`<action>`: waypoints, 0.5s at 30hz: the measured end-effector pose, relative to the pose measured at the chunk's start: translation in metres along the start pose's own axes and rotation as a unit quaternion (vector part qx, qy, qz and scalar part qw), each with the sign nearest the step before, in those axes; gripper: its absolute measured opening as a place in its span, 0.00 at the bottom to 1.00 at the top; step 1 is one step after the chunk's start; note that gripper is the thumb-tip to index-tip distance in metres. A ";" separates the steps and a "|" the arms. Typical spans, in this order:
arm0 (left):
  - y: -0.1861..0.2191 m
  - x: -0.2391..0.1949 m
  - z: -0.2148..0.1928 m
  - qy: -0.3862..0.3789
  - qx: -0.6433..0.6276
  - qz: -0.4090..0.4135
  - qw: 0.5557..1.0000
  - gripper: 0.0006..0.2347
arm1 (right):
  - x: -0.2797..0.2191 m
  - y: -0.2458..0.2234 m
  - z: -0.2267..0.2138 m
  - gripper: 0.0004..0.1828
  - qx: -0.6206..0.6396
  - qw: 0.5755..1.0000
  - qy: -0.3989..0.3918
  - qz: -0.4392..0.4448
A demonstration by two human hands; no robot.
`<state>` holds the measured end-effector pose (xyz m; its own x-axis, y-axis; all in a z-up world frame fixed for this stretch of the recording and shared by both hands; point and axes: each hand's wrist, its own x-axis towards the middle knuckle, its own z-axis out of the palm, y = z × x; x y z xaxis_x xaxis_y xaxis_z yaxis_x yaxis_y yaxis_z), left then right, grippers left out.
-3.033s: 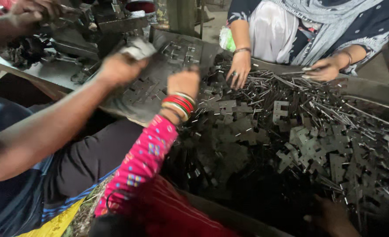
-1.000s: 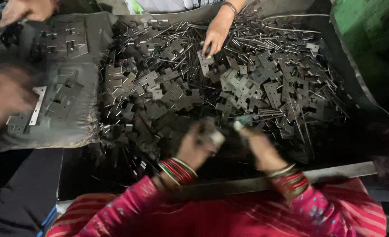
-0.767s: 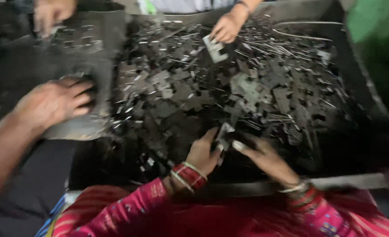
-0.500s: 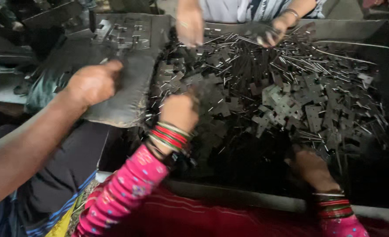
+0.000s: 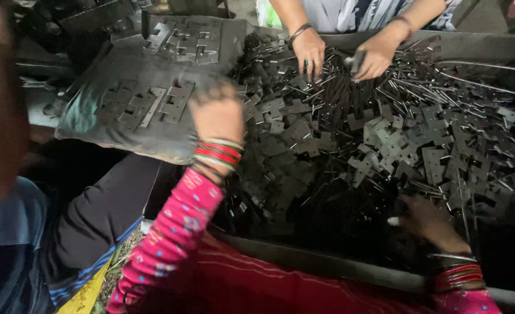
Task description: The person sorts through a tray of metal pieces, picking them up and moving them within the workspace.
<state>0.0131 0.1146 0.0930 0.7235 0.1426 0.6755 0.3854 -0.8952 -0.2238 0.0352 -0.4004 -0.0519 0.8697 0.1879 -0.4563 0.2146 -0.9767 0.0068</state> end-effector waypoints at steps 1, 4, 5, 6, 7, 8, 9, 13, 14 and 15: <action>0.022 -0.012 -0.015 -0.104 -0.057 0.050 0.992 0.19 | 0.004 0.008 0.005 0.47 0.035 0.999 0.018 -0.016; 0.076 -0.053 -0.043 -0.300 -0.233 0.129 0.916 0.08 | 0.006 0.025 0.017 0.40 0.136 0.986 0.022 -0.089; 0.087 -0.067 -0.045 -0.282 -0.259 0.173 0.907 0.07 | 0.000 0.027 0.017 0.40 0.139 0.987 0.021 -0.081; 0.096 -0.080 -0.044 -0.264 -0.284 0.217 0.896 0.08 | -0.007 0.029 0.012 0.32 0.262 0.955 0.060 -0.128; 0.103 -0.092 -0.041 -0.264 -0.289 0.222 0.893 0.08 | -0.017 0.030 0.004 0.25 0.377 0.905 0.102 -0.170; 0.109 -0.103 -0.036 -0.143 -0.285 0.249 0.915 0.10 | -0.031 0.032 -0.008 0.25 0.378 0.906 0.103 -0.163; 0.115 -0.111 -0.027 -0.017 -0.275 0.269 0.923 0.13 | -0.045 0.033 -0.023 0.26 0.535 0.829 0.119 -0.110; 0.135 -0.131 0.014 -0.028 -0.246 0.279 0.928 0.10 | -0.094 0.007 -0.080 0.17 0.879 0.431 0.202 -0.038; 0.137 -0.132 0.023 -0.072 -0.243 0.275 0.928 0.10 | -0.099 -0.004 -0.087 0.17 0.877 0.431 0.208 -0.032; 0.138 -0.131 0.030 -0.116 -0.238 0.273 0.925 0.09 | -0.099 -0.013 -0.090 0.15 0.877 0.449 0.157 -0.070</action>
<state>-0.0115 -0.0151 -0.0474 0.8606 -0.3478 0.3721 -0.3293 -0.9373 -0.1145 -0.0142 -0.3969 0.0733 0.9813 -0.0028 -0.1927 -0.1632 0.5192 -0.8389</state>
